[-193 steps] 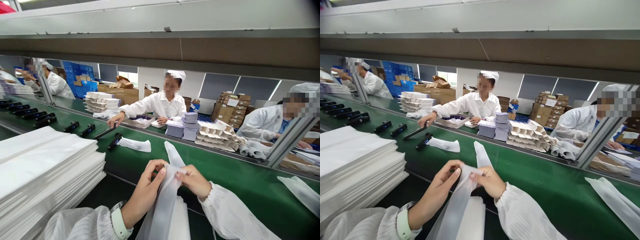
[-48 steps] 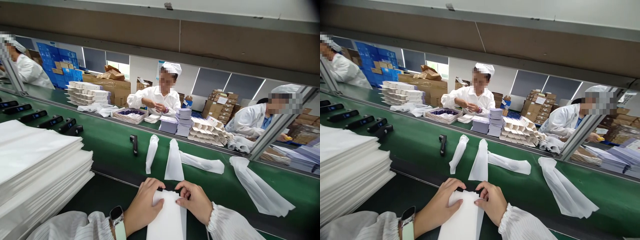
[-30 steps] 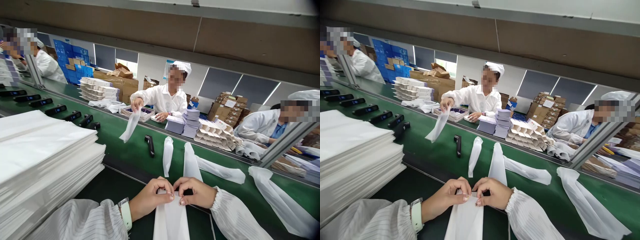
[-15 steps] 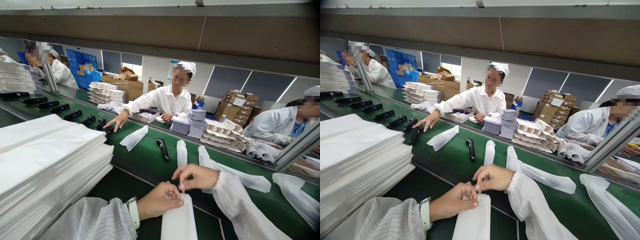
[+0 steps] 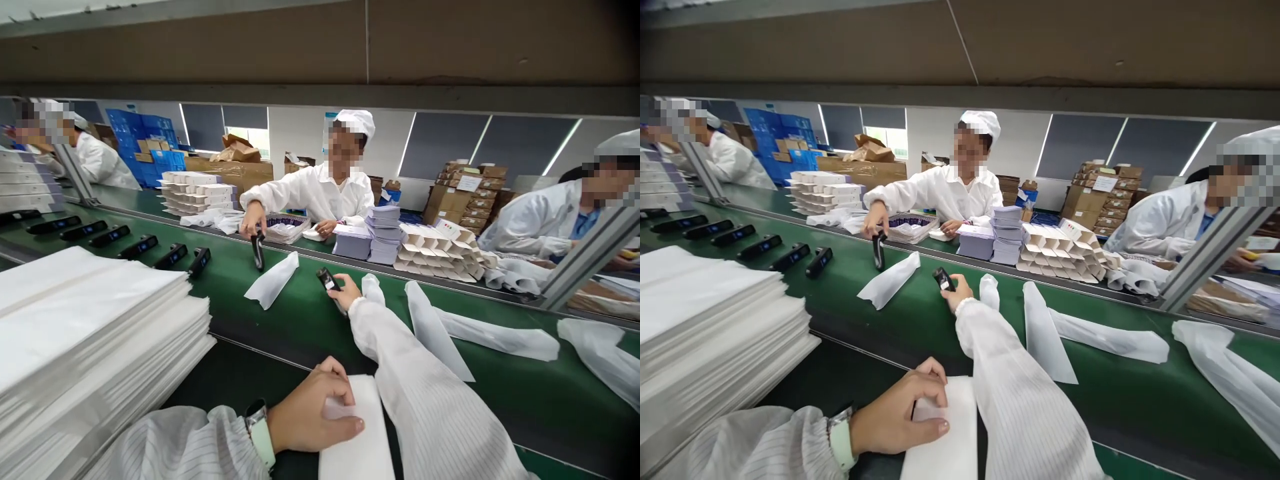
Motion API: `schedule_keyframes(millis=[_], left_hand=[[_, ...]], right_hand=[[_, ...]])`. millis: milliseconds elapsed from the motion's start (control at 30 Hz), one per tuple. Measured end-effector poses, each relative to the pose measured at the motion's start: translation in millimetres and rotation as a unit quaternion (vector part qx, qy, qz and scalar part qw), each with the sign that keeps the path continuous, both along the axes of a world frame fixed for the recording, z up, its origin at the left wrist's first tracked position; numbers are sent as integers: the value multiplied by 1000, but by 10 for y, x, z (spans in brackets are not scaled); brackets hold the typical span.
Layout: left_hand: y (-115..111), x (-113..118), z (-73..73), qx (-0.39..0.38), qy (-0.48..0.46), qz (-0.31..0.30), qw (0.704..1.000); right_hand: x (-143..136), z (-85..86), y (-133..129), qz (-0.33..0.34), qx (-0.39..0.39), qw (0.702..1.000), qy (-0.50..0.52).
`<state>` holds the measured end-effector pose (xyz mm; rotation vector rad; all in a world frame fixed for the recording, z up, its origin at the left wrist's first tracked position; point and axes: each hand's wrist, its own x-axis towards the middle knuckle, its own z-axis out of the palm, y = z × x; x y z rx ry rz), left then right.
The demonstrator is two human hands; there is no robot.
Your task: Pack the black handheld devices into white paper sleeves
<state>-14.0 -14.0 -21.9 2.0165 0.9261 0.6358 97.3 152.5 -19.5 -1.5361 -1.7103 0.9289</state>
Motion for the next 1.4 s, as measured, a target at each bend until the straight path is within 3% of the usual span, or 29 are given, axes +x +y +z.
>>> schedule_keyframes(millis=[133, 233, 333, 533, 633, 767, 867, 933, 1033, 1100, 1167, 1233, 1333, 1400], left_hand=[[-3, -6, 7, 8, 13, -9, 1000], [-1, 3, 4, -12, 21, 22, 999], [7, 6, -4, 0, 14, 35, 999], [24, 5, 10, -26, -60, 85, 994], [38, 28, 73, -45, -128, 116, 984], [46, 83, 237, -14, -189, 119, 975], [32, 119, 376, -23, -210, 118, 970], [21, 131, 435, -36, -224, 125, 966], [16, 123, 420, -24, -225, 147, 963], [27, 102, 336, 2, -185, 177, 967], [49, 72, 223, 30, -94, 189, 977], [75, 43, 123, 43, 6, 168, 985], [110, 5, 68, 35, 81, 124, 988], [125, -22, 92, 22, 101, 100, 990]], right_hand=[[371, 274, -364, 66, -11, 984, 163], [570, 420, -770, 134, -45, 923, 357], [634, 419, -1056, 137, -85, 890, 426], [521, 305, -1172, 121, -140, 888, 422], [521, 309, -1189, 155, -179, 891, 388], [605, 313, -1230, 304, -160, 886, 310], [641, 297, -1303, 434, -150, 855, 243], [640, 296, -1359, 455, -167, 849, 210], [669, 354, -1330, 367, -135, 897, 206], [750, 436, -1164, 237, -58, 949, 201], [882, 517, -882, 95, 33, 981, 163], [1030, 547, -553, 6, 85, 989, 117], [1196, 448, -160, -45, 96, 992, 73], [1226, 327, -41, -74, 103, 991, 36]])
